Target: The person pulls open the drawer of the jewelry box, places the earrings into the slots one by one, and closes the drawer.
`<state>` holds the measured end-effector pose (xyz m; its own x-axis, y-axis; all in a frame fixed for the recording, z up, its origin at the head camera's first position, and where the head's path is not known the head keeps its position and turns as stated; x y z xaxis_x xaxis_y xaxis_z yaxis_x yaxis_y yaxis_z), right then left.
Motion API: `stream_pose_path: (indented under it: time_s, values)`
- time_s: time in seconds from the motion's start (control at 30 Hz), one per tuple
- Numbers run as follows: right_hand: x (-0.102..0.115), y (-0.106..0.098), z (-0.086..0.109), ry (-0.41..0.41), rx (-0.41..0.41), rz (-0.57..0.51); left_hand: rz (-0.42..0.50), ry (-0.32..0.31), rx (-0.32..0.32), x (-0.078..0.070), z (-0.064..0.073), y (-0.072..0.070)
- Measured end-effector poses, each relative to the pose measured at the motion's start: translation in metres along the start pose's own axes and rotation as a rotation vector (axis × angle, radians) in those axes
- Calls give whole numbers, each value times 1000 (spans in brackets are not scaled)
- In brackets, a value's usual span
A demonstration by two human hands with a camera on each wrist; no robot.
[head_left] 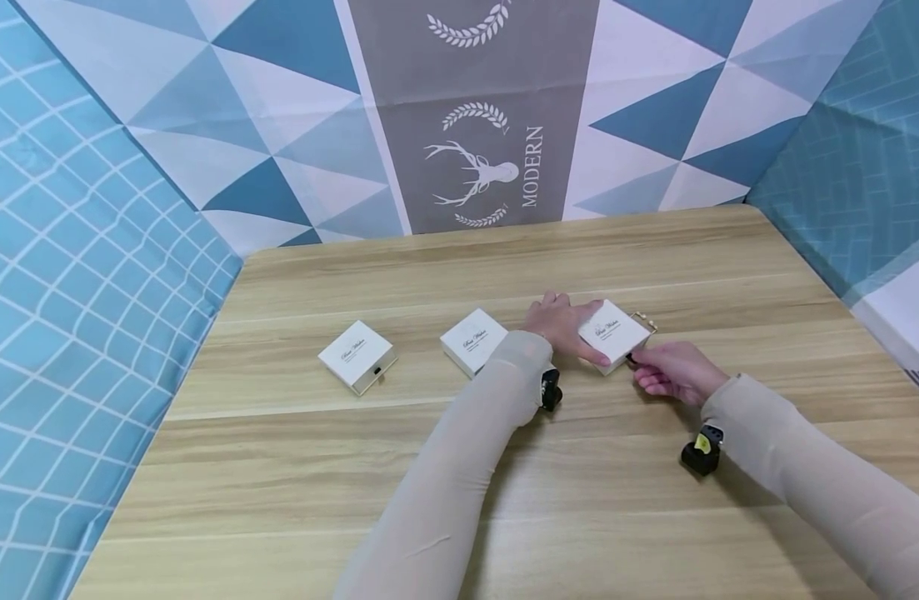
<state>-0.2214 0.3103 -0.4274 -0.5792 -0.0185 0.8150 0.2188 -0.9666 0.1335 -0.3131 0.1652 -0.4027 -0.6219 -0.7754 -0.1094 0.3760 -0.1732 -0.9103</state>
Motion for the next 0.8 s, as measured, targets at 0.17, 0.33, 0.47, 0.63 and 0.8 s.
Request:
stream_pose_path:
  time_s: [0.17, 0.33, 0.47, 0.63, 0.8]
  values:
    - [-1, -2, 0, 9, 3, 7, -15, -14, 12, -1, -1, -1]
    - [-2, -3, 0, 20, 0, 22, -35, -38, 29, -3, -1, -4]
    - [-1, -4, 1, 14, -1, 37, -45, -54, 41, -3, -2, -4]
    - [-1, -5, 1, 9, 2, 59, -59, -82, 57, -3, 2, -6]
    - [-2, -7, 0, 13, 8, 83, -76, -106, 64, -4, 5, -9]
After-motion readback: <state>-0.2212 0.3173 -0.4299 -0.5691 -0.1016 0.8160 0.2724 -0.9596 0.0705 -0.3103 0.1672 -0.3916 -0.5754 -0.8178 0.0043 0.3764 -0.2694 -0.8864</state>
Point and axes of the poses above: each hand's wrist, its own z-axis away from the middle knuckle, its own y-axis out of the palm, x = y × z, the point moved 5 cm from there along -z, towards the middle knuckle, and after that the axes turned 9 degrees about x, right-handed, at the moved point
